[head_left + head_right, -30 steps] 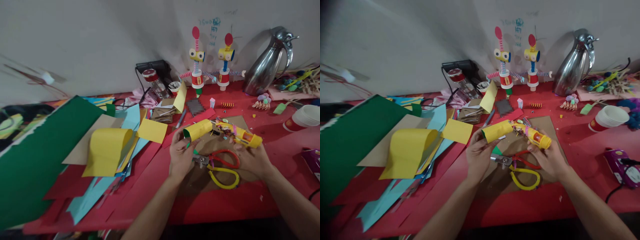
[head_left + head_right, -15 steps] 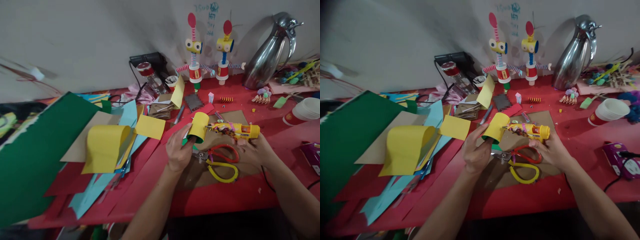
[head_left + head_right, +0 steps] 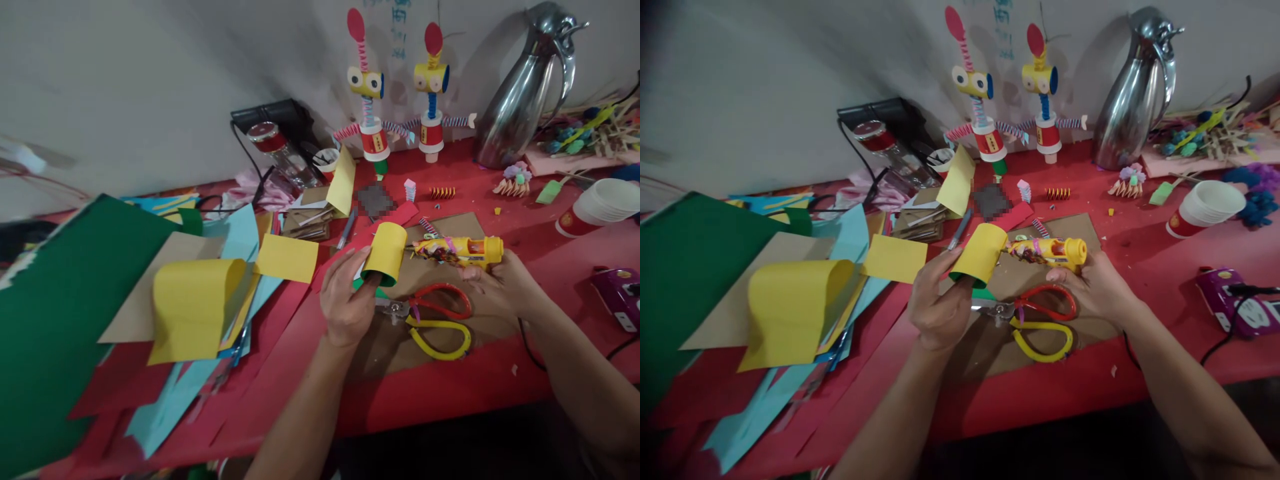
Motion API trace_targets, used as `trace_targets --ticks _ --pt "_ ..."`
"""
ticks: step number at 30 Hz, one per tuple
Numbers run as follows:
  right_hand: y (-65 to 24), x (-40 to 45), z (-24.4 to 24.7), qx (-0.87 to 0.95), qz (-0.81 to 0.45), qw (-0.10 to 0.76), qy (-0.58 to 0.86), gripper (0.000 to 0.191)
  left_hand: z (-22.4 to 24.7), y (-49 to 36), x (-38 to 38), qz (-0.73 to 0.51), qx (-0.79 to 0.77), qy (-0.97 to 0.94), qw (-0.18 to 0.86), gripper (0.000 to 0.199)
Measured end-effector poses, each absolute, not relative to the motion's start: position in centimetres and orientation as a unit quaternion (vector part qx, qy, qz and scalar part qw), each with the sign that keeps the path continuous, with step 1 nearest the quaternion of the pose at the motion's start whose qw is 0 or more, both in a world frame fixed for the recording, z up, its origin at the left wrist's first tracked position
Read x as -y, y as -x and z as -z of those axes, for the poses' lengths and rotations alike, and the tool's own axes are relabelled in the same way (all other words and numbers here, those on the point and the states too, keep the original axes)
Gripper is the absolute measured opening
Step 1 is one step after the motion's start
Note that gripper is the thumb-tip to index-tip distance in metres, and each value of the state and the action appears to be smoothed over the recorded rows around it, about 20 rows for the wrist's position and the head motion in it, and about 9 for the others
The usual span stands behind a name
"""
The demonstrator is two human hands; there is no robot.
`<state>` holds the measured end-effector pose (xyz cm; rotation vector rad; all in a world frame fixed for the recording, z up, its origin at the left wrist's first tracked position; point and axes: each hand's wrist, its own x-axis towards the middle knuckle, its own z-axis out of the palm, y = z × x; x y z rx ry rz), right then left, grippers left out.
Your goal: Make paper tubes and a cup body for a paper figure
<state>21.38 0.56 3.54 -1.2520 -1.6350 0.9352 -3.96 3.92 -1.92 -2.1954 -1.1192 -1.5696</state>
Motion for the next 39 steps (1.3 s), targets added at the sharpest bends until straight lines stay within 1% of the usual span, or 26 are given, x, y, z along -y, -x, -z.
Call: trace_targets --ticks 5,12,17,20,26,29,33,39 --pt "-21.23 -0.51 -3.95 0.661 -0.386 0.403 0.502 0.039 2.12 4.19 -3.92 0.526 0.404 0.741 0.107 0.011" --pt "-21.52 -0.49 -3.66 0.638 -0.369 0.421 0.529 0.044 1.87 4.25 -4.05 0.532 0.329 0.772 0.115 0.018" --pt "-21.56 -0.48 -3.54 0.649 -0.370 0.414 0.521 0.049 1.79 4.45 -4.05 0.512 0.336 0.780 0.129 0.018" --pt "-21.50 -0.57 -3.70 0.655 -0.348 0.407 0.533 0.050 1.64 4.39 -4.03 0.513 0.326 0.784 0.129 0.018" --pt "-21.76 -0.90 -3.75 0.680 -0.302 0.379 0.551 0.054 1.20 4.15 -3.94 0.508 0.279 0.803 0.138 0.028" --pt "-21.86 -1.06 -3.68 0.689 -0.285 0.368 0.556 0.057 1.30 4.15 -3.88 0.516 0.285 0.799 0.124 0.027" --pt "-21.82 -1.10 -3.80 0.696 -0.279 0.357 0.557 0.055 1.42 4.17 -3.84 0.516 0.287 0.797 0.126 0.025" --pt "-21.90 -0.91 -3.81 0.708 -0.271 0.338 0.557 0.058 1.20 4.16 -3.91 0.511 0.277 0.803 0.130 0.029"
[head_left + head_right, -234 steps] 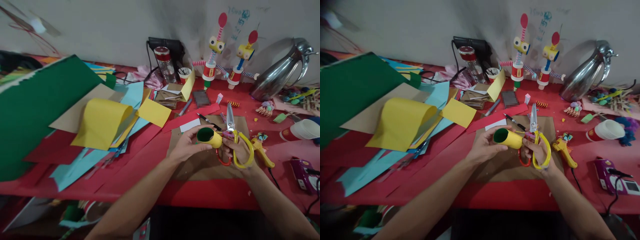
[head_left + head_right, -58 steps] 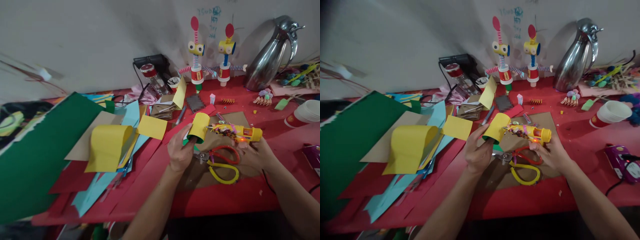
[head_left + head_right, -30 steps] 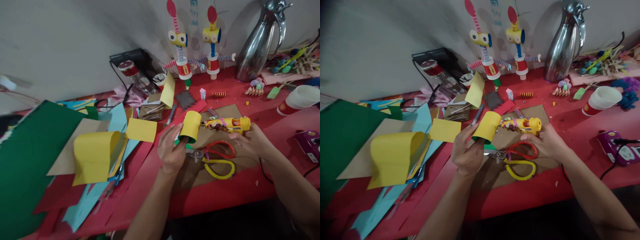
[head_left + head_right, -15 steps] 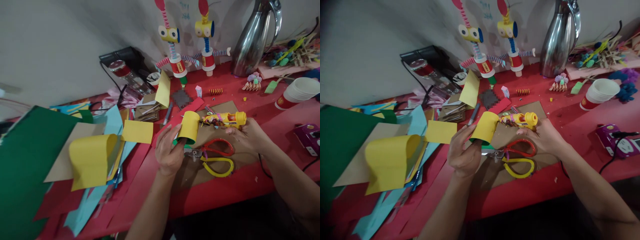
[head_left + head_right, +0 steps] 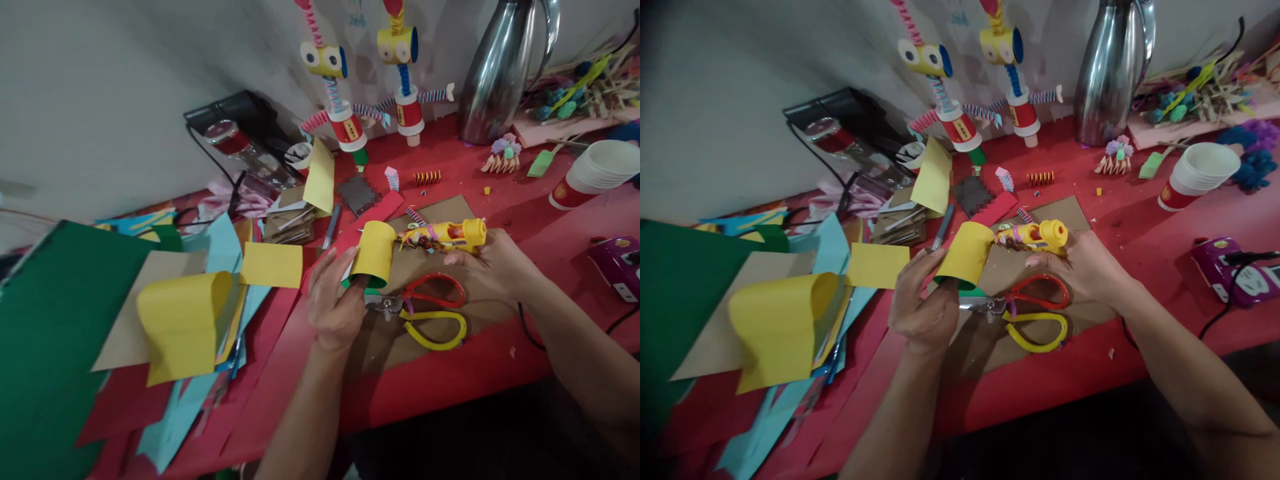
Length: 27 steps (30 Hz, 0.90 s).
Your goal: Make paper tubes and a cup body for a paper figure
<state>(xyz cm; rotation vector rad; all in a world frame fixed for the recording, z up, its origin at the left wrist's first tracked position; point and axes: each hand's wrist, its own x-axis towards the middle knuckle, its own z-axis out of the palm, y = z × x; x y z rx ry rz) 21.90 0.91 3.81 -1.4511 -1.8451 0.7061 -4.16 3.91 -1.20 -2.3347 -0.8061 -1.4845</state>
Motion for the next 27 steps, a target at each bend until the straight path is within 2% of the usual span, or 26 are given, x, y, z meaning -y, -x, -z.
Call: trace_targets --ticks 14,22,27 --pt "-21.85 -0.41 -4.14 0.724 -0.313 0.333 0.517 0.049 1.82 4.71 -4.08 0.485 0.324 0.800 0.141 0.018" --pt "-22.06 -0.27 -4.09 0.723 -0.324 0.330 0.513 0.044 1.69 4.73 -4.17 0.490 0.295 0.810 0.128 0.022" --pt "-21.99 -0.75 -4.24 0.730 -0.294 0.351 0.506 0.048 1.99 4.82 -4.06 0.503 0.310 0.802 0.082 0.019"
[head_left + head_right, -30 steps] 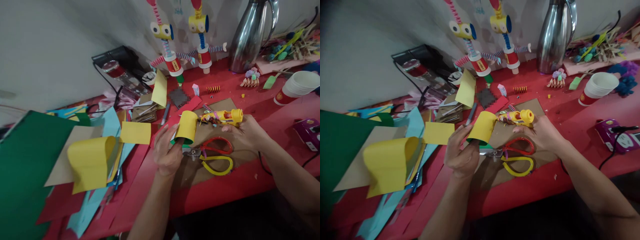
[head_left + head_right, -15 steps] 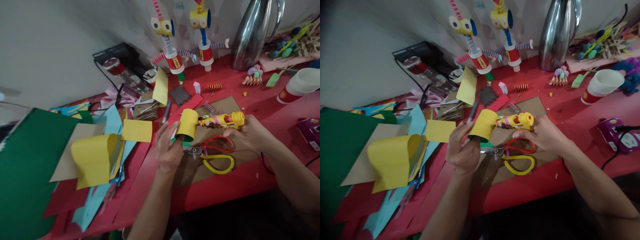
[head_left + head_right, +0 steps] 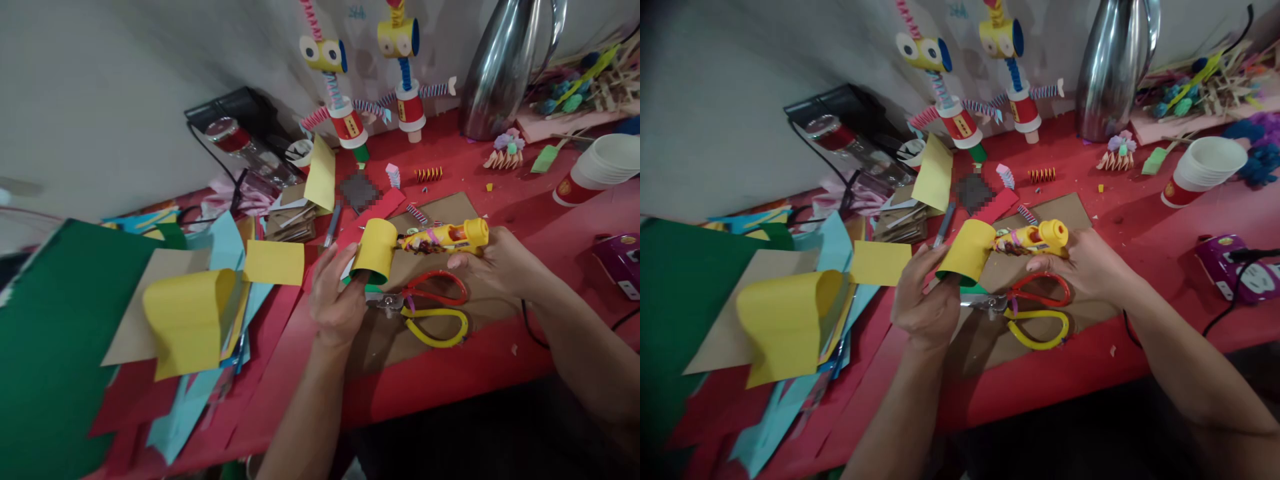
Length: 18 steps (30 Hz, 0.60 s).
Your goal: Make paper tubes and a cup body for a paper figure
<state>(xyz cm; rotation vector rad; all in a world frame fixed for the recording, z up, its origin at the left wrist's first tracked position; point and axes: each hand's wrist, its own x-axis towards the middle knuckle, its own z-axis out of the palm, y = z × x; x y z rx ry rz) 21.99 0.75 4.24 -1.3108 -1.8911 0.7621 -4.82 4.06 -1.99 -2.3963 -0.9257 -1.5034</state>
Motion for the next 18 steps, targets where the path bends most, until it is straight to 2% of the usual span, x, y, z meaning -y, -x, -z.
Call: trace_targets --ticks 8,14,18 --pt "-22.33 -1.11 -3.45 0.702 -0.279 0.331 0.566 0.060 1.39 4.12 -3.67 0.525 0.301 0.791 0.092 0.023" --pt "-22.13 -1.01 -3.70 0.706 -0.247 0.329 0.576 0.059 1.64 4.15 -3.82 0.526 0.301 0.791 0.084 0.022" --pt "-21.81 -0.63 -4.13 0.712 -0.277 0.312 0.565 0.054 1.80 4.16 -4.05 0.525 0.300 0.792 0.087 0.023"
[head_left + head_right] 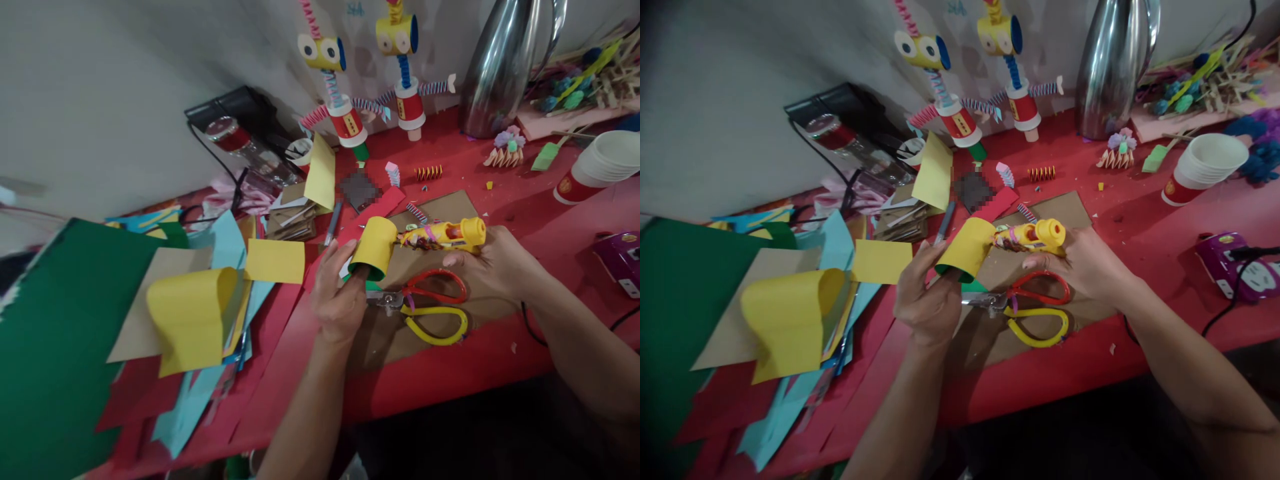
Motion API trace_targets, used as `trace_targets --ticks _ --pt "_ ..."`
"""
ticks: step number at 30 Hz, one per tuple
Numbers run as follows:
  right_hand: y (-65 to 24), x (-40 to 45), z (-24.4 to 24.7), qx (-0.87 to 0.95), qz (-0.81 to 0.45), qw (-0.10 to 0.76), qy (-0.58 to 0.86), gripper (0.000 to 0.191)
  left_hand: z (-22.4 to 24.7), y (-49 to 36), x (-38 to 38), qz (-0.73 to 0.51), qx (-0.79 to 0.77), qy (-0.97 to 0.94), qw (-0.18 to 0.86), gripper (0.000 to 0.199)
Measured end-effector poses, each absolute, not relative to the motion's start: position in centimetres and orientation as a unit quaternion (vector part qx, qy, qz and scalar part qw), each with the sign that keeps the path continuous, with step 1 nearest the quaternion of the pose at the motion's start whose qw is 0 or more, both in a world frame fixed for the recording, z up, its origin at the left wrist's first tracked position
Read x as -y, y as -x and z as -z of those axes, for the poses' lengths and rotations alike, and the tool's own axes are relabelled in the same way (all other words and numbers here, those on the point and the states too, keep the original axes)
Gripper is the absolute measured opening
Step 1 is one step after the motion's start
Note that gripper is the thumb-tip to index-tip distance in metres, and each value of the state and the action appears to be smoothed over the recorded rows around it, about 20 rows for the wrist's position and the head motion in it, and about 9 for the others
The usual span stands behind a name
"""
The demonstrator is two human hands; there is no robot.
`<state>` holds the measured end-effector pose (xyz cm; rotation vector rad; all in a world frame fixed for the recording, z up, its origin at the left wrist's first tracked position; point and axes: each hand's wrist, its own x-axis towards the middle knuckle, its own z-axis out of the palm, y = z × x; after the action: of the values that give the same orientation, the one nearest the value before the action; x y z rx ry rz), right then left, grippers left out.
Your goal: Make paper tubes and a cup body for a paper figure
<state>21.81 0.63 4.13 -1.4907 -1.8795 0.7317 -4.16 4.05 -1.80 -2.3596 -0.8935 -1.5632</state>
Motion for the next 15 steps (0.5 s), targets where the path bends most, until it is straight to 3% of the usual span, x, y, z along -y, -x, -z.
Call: trace_targets --ticks 6,10,13,15 --pt "-21.38 0.01 -4.39 0.710 -0.344 0.320 0.525 0.040 1.90 4.35 -4.32 0.493 0.337 0.795 0.107 0.022" --pt "-21.21 0.30 -4.77 0.697 -0.398 0.339 0.491 0.047 1.89 4.45 -4.31 0.492 0.337 0.798 0.086 0.022" --pt "-21.31 0.32 -4.92 0.685 -0.418 0.349 0.485 0.053 1.67 4.08 -4.01 0.499 0.379 0.778 0.030 0.016" --pt "-21.42 0.21 -4.88 0.659 -0.408 0.381 0.505 0.053 1.46 3.53 -3.72 0.521 0.439 0.729 -0.059 0.009"
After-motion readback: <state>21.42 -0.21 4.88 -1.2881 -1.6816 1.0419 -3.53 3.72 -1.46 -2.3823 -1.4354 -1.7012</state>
